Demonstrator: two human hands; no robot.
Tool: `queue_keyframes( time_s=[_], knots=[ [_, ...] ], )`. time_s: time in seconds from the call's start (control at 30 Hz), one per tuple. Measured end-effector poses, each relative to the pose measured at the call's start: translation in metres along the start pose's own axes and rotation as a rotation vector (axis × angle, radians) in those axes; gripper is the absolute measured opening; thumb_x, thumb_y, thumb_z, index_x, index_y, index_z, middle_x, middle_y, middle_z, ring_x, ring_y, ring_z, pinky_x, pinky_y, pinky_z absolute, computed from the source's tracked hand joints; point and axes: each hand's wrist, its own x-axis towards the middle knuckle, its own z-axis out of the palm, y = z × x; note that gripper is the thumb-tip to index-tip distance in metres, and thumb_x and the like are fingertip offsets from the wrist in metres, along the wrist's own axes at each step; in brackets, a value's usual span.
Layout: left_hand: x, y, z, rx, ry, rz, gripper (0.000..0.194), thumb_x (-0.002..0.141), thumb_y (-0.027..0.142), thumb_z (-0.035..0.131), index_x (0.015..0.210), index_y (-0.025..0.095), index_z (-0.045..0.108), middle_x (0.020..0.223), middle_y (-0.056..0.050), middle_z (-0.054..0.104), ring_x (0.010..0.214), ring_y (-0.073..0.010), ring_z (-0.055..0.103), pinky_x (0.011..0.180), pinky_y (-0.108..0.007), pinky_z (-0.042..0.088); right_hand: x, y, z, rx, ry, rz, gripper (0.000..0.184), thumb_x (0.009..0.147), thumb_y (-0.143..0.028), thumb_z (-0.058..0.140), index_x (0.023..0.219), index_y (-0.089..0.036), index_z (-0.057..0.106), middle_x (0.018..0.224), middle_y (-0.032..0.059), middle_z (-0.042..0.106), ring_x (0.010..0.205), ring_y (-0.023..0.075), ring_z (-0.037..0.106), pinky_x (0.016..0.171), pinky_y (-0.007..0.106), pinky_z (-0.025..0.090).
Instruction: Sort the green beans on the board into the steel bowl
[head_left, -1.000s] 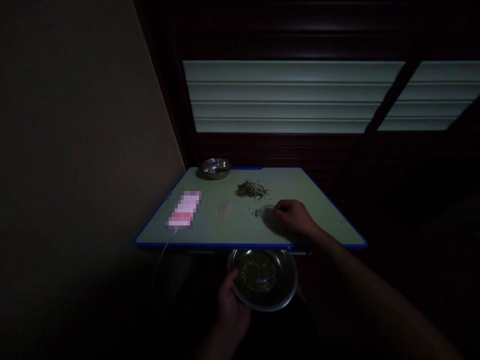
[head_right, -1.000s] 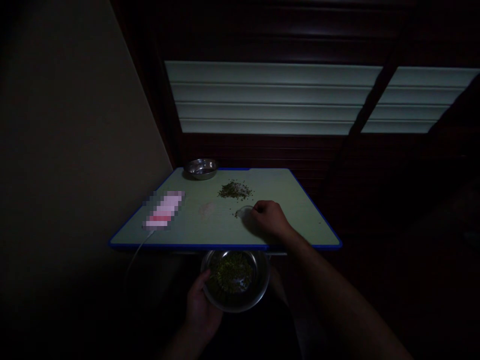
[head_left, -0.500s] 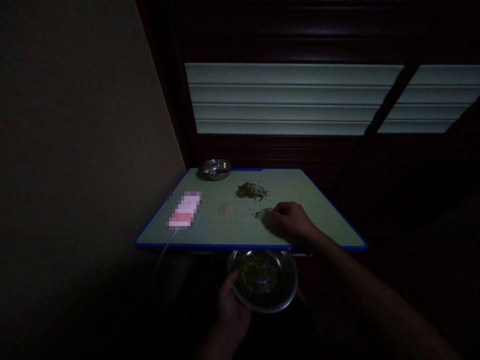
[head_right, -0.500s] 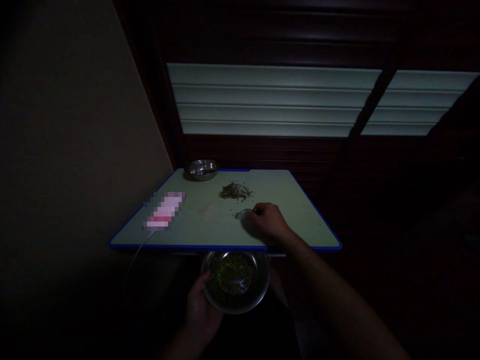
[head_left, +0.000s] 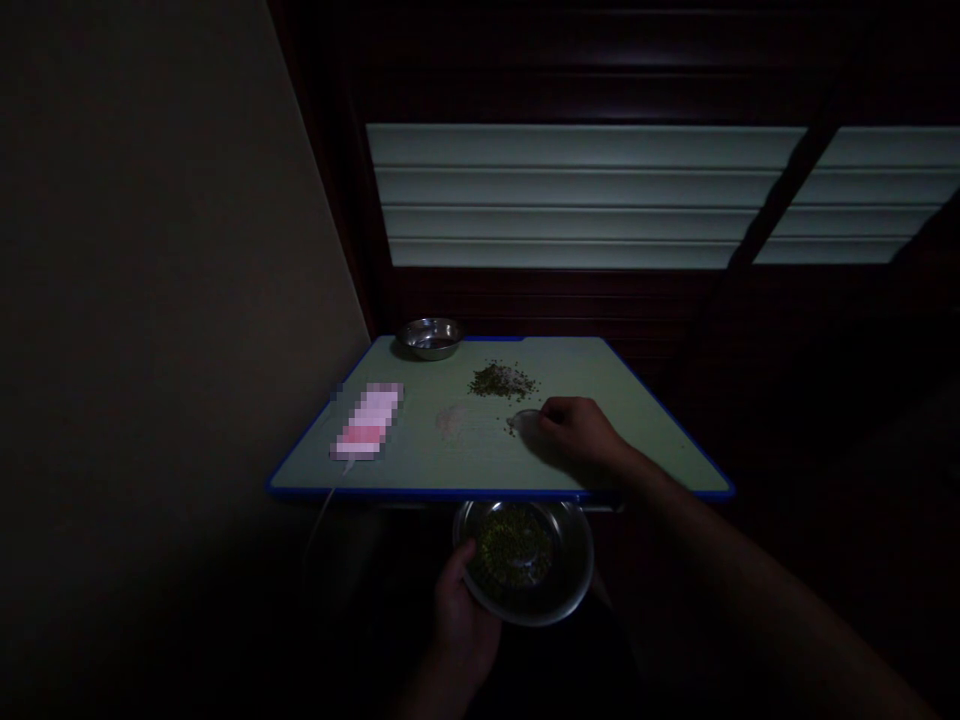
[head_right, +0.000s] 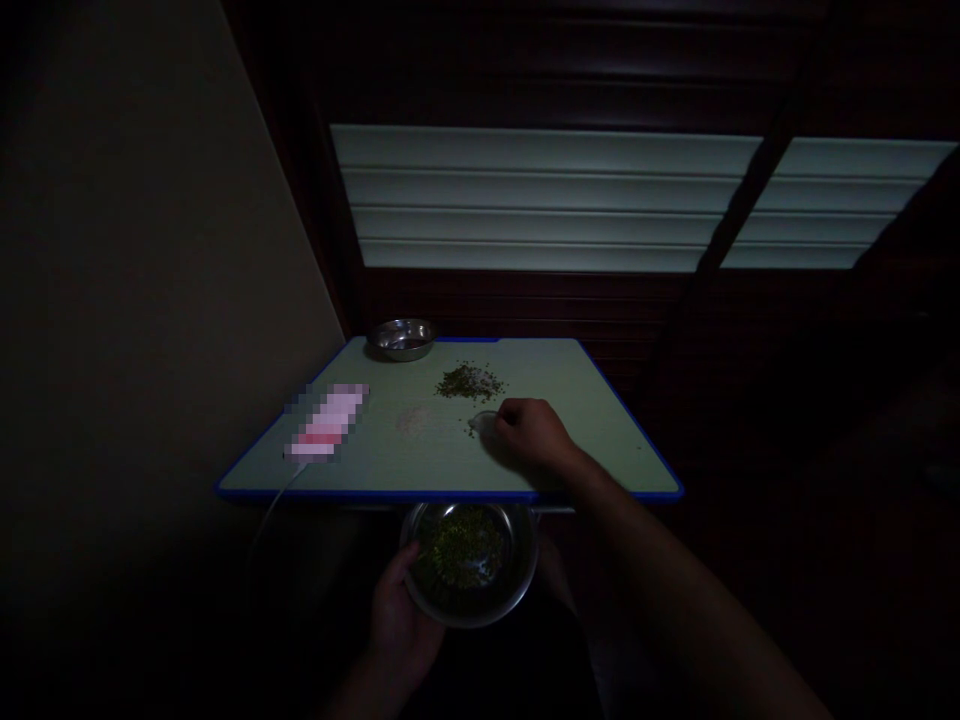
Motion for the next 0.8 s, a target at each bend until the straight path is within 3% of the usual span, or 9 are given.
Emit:
queue_keyframes(
  time_s=[0.53, 0.8],
  knots=[
    [0.0018, 0.0000, -0.0019, -0.034, -0.016, -0.002, 0.022, 0.082, 0.021, 0.059, 0.098, 0.018, 0.074, 0.087, -0.006, 0.079, 0.085, -0.0217, 0.073, 0.082, -0.035, 0.056, -0.0082, 0.0039, -0.0098, 0.066, -0.114, -0.114, 0.018, 0.081, -0.028, 0.052, 0.072, -0.017, 0.064, 0.065, 0.0006, 0.061, 0.060, 0.0137, 0.051, 0.058, 0.026, 0.036],
    [0.0035, -0.0004, -0.0025, -0.001, -0.002, -0.013, 0.020, 0.083, 0.022, 0.057, 0.092, 0.016, 0.074, 0.088, -0.008, 0.079, 0.084, -0.0226, 0.073, 0.089, -0.040, 0.055, -0.0051, 0.0041, -0.0039, 0.046, -0.077, -0.094, 0.020, 0.081, -0.029, 0.053, 0.074, -0.016, 0.066, 0.065, 0.0013, 0.062, 0.060, 0.0133, 0.050, 0.057, 0.026, 0.035]
  ],
)
